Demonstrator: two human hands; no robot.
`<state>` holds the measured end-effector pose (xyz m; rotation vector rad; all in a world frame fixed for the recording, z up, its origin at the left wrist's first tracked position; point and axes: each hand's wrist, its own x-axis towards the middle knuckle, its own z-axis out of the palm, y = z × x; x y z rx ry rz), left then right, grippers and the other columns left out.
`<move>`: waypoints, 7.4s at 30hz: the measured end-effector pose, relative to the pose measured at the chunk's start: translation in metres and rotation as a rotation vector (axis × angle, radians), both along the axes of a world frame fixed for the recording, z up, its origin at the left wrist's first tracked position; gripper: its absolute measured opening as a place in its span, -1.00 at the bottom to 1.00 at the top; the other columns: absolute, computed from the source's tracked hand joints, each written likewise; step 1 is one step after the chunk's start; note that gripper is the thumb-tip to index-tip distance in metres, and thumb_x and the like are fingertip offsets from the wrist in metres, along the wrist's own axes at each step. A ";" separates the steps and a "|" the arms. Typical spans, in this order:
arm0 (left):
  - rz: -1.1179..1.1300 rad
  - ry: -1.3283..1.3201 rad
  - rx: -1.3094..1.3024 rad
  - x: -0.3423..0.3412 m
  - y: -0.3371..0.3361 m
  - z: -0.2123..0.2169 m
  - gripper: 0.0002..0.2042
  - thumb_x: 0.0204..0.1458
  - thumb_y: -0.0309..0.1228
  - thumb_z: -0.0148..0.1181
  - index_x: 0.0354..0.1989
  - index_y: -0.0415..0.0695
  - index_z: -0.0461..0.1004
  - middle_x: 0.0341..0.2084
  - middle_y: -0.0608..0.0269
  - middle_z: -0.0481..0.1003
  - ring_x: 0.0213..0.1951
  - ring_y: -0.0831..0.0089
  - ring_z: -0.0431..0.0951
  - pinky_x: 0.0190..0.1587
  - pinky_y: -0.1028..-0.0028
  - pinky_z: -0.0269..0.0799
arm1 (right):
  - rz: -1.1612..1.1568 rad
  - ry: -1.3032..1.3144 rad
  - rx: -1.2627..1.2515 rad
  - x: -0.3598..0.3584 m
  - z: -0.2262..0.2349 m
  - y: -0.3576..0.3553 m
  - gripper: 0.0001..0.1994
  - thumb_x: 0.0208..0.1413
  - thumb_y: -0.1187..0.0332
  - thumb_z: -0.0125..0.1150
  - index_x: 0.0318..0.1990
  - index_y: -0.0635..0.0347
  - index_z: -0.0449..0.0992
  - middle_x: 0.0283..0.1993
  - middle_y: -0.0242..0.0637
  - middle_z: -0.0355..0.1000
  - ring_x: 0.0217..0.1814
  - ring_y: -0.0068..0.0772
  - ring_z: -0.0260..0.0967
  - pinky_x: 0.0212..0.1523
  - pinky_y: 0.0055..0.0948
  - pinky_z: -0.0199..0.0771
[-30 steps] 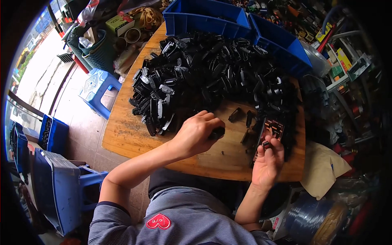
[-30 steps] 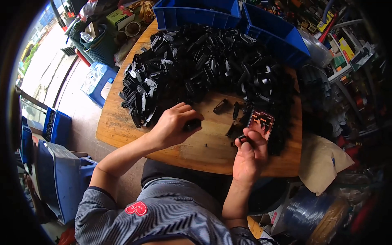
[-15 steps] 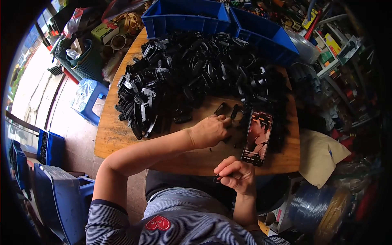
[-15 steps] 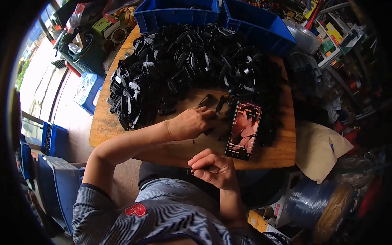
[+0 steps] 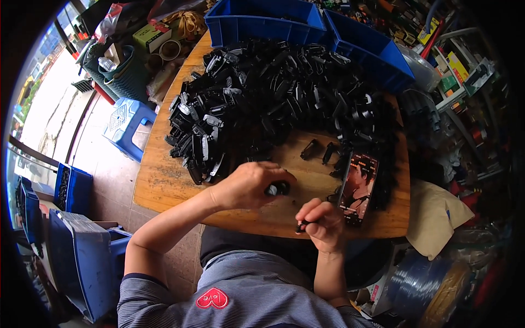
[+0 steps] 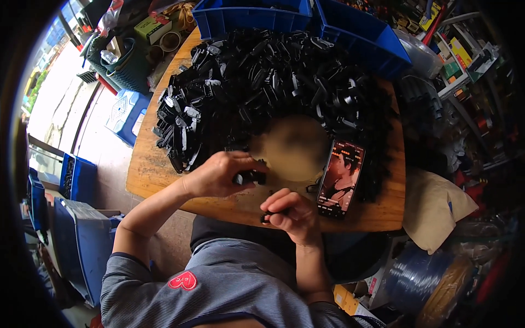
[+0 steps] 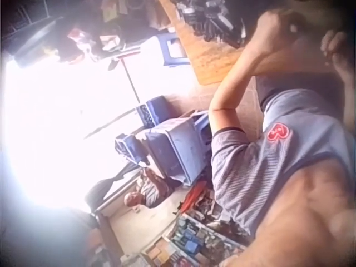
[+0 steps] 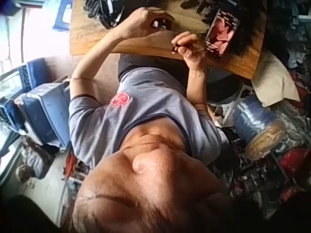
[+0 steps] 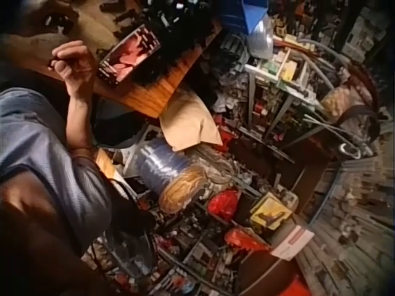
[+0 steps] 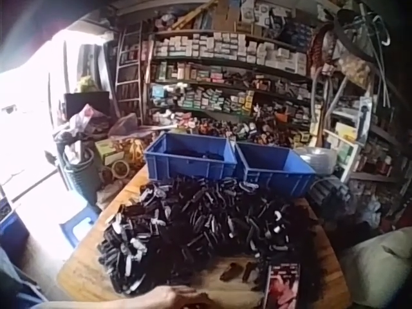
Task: Assembling small black plastic parts by snapping them together at a workbench.
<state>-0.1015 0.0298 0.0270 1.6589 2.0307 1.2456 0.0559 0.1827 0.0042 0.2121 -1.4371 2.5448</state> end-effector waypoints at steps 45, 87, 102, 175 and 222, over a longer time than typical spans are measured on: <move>0.295 -0.949 0.140 0.044 -0.030 -0.005 -0.59 -0.22 -0.45 0.39 -0.17 -0.21 0.38 -0.39 0.38 0.45 -0.29 0.65 0.40 -0.20 0.59 0.34 | -0.208 -0.040 0.608 -0.047 0.015 -0.026 -0.76 0.08 0.30 0.16 -0.19 0.27 0.38 -0.12 -0.23 0.31 -0.19 -0.47 0.28 -0.16 -0.55 0.30; 0.457 0.428 -0.214 -0.005 -0.046 0.032 -0.37 -0.17 -0.18 0.25 0.14 -0.05 0.24 0.18 -0.04 0.11 0.25 0.04 0.02 0.20 0.15 -0.01 | -0.654 -0.032 1.132 -0.050 -0.001 0.003 -0.87 0.02 0.48 0.14 -0.25 0.26 0.41 -0.35 -0.19 0.41 -0.33 -0.26 0.38 -0.30 -0.45 0.37; 0.459 0.659 -0.209 -0.010 -0.043 -0.005 -0.42 -0.10 -0.21 0.11 0.16 -0.01 0.18 0.23 -0.05 -0.01 0.28 0.05 -0.07 0.25 0.10 -0.19 | -0.705 -0.006 1.012 -0.044 -0.003 0.000 -0.86 0.08 0.44 0.11 -0.23 0.27 0.39 -0.36 -0.31 0.38 -0.36 -0.50 0.32 -0.31 -0.56 0.33; -0.022 -0.593 0.065 0.055 -0.027 -0.006 -0.54 0.05 -0.18 0.10 -0.02 -0.29 0.25 -0.46 0.08 0.40 -0.39 0.35 0.41 -0.32 0.38 0.32 | -0.384 -0.105 0.648 -0.012 0.015 -0.028 -0.78 0.03 0.27 0.20 -0.22 0.19 0.50 -0.35 -0.37 0.27 -0.34 -0.51 0.21 -0.26 -0.55 0.26; 0.274 -0.113 0.165 0.039 -0.019 -0.004 -0.81 -0.22 -0.58 0.28 -0.45 -0.18 0.37 -0.45 0.18 0.43 -0.45 0.26 0.45 -0.40 0.42 0.35 | -0.330 -0.211 0.599 -0.029 0.032 -0.010 -0.80 0.14 0.37 0.04 -0.16 0.29 0.45 -0.32 -0.37 0.39 -0.39 -0.53 0.29 -0.33 -0.59 0.29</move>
